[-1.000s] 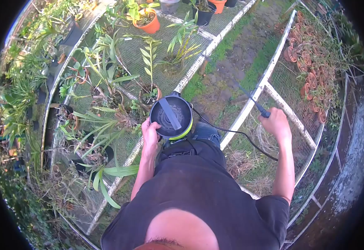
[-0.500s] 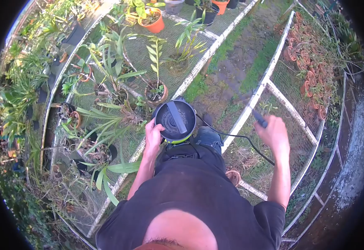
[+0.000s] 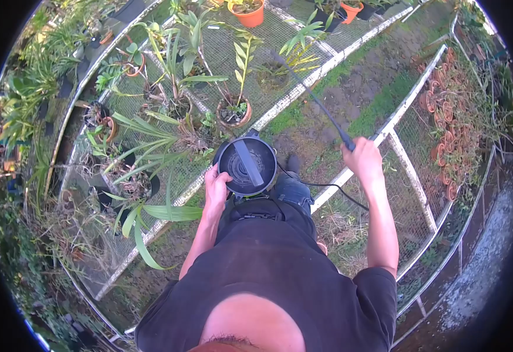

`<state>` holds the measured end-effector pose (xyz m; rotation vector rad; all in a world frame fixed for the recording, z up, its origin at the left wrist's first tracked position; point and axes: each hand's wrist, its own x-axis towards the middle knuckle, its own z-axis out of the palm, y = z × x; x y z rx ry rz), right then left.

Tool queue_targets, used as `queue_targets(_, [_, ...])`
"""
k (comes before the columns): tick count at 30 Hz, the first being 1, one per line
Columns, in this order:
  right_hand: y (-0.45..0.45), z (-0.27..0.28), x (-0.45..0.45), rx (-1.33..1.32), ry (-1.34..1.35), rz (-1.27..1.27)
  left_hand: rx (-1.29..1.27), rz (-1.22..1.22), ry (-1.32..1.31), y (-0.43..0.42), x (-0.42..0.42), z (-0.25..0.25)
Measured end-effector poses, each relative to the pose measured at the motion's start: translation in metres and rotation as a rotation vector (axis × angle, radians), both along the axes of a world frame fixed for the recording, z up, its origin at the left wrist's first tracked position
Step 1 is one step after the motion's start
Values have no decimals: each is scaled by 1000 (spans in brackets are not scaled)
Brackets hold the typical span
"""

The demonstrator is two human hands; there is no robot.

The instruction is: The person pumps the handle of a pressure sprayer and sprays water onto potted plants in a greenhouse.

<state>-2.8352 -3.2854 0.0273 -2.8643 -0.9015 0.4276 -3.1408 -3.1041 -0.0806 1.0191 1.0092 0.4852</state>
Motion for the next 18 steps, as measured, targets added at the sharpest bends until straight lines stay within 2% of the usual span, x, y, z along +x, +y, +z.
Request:
queue_targets(3, [17,-3,15,-45,-33,91,59,28,16,-3,1,-4])
queue_targets(4, [21,-7,21,-165,-106,212,58,50,28,-3,2,-4])
queue_targets(7, [53,6,46,-264,-90,214,37,106,47,-5,10,-4])
queue_targets(11, [117,24,107,-178,-369,320,-7,165,32,-6,26,4])
queue_targets(12, [140,38,121,-200,-293,290,-15,180,36,-6,30,4])
queue_targets(18, [239,87,179,-127,-415,397,-64,310,2,-10,62,8])
